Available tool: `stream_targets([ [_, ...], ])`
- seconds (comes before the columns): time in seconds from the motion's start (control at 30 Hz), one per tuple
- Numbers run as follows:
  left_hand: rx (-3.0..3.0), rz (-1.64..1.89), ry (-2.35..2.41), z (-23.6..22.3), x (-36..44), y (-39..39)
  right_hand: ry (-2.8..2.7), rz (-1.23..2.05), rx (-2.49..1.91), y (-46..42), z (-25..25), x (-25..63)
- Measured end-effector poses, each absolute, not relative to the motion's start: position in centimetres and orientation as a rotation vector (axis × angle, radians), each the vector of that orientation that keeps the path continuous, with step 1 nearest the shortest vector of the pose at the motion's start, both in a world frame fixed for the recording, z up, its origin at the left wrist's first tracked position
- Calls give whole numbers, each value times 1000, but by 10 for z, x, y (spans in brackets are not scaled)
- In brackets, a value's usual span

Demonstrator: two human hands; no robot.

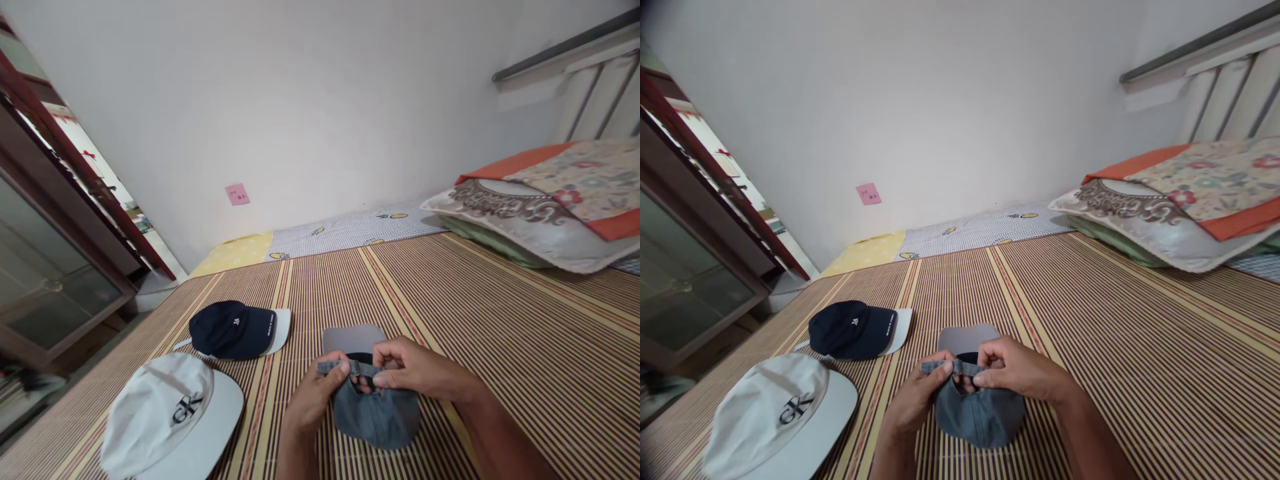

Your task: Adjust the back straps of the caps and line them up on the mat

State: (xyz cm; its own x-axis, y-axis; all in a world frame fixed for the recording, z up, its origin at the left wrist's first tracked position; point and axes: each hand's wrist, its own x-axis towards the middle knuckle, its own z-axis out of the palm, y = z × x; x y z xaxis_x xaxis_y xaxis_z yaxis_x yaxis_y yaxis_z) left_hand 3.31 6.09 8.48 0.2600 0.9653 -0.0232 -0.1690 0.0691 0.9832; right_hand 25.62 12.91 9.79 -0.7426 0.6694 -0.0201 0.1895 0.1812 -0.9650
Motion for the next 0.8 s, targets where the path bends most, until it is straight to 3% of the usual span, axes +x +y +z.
stream_targets([
  [0.33,1160,1035,890,84,28,60,-1887,1831,-591,127,98,257],
  [0.7,1115,1059,932,90,27,59,-2070,1612,-658,132,91,257],
  [0.8,1125,1048,947,90,26,59,-1999,1730,-588,129,96,257],
])
